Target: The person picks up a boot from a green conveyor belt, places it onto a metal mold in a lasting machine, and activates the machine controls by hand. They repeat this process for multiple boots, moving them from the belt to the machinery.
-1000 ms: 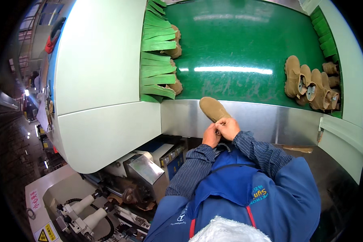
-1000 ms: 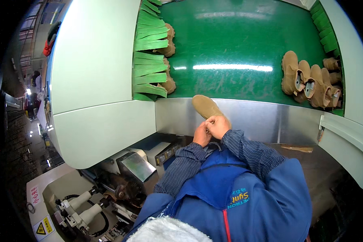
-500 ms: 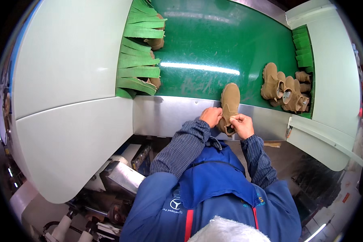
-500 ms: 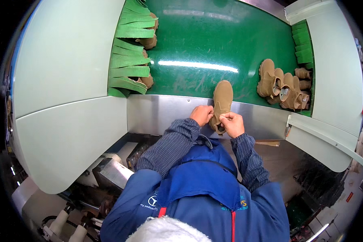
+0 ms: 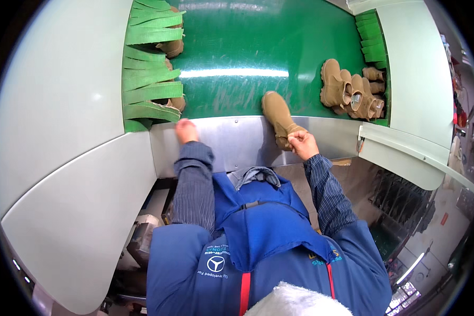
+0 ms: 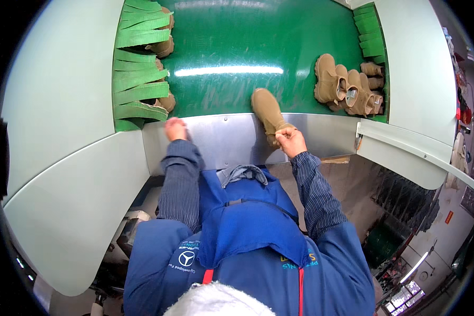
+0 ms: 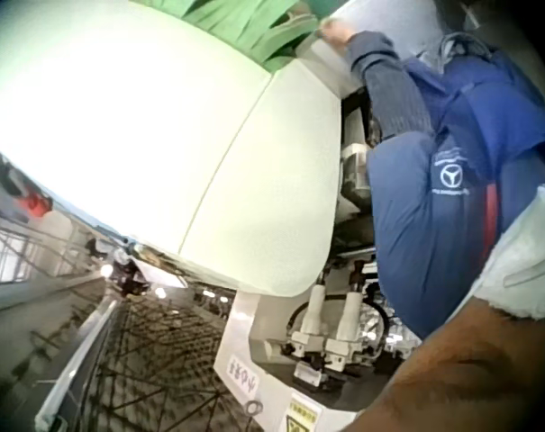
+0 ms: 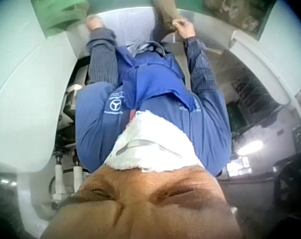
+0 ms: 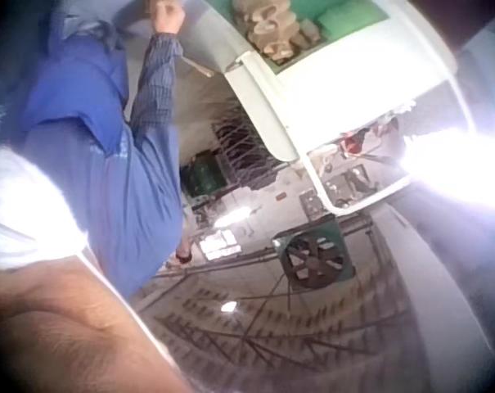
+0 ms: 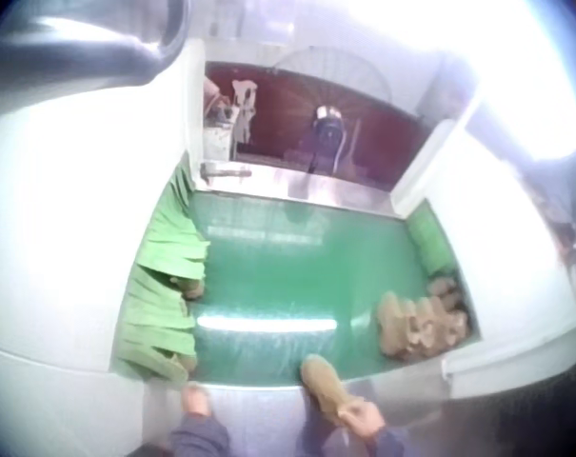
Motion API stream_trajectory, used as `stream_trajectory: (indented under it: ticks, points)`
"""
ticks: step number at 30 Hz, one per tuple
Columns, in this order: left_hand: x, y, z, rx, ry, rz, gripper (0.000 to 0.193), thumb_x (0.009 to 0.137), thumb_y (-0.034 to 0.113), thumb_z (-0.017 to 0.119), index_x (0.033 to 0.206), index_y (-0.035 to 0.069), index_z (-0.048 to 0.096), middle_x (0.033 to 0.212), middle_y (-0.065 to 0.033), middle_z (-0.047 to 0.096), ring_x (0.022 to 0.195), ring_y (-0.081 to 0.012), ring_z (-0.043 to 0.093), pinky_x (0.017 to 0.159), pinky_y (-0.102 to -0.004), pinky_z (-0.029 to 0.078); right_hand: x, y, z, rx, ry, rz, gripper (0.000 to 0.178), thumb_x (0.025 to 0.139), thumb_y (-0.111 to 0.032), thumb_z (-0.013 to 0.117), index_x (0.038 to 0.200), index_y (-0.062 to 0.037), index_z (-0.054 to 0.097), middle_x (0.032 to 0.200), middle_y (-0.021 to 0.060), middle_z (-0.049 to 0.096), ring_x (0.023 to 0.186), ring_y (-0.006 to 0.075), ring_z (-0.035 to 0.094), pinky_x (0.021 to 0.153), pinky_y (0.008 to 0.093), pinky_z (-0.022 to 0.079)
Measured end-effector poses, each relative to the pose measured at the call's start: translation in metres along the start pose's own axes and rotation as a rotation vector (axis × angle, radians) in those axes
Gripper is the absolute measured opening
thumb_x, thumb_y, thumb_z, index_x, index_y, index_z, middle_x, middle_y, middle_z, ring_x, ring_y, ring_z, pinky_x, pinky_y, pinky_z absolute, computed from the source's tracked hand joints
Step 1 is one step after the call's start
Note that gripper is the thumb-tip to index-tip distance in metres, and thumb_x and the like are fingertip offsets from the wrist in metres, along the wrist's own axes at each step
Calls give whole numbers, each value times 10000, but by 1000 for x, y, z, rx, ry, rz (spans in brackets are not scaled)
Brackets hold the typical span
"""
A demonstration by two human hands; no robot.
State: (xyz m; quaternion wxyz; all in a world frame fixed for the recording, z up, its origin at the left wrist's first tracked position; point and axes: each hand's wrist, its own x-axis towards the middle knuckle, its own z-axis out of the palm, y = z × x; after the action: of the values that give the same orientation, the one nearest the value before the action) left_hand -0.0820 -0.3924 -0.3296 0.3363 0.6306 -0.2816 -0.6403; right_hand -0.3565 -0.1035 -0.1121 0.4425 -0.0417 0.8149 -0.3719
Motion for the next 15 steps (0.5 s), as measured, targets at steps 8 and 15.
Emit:
stream_trajectory:
  ticks: [8, 15]
  points:
    - [13, 128, -8, 469, -23, 619, 349, 930, 217, 681, 1196, -8, 688, 1109, -208, 741, 1036, -375, 691, 888, -430, 522, -22, -7, 19, -465, 162, -337, 454, 893, -122, 714, 1343, -106, 654, 757, 86, 692, 684, 187, 680, 690, 348, 560]
    - [-5, 160, 9, 973, 224, 460, 319, 879, 288, 668, 975, -4, 753, 1016, -292, 716, 980, -495, 679, 866, -562, 539, -29, -20, 65, -509, -144, -319, 323, 926, -162, 665, 1229, -56, 700, 899, 155, 734, 842, 294, 720, 804, 398, 561]
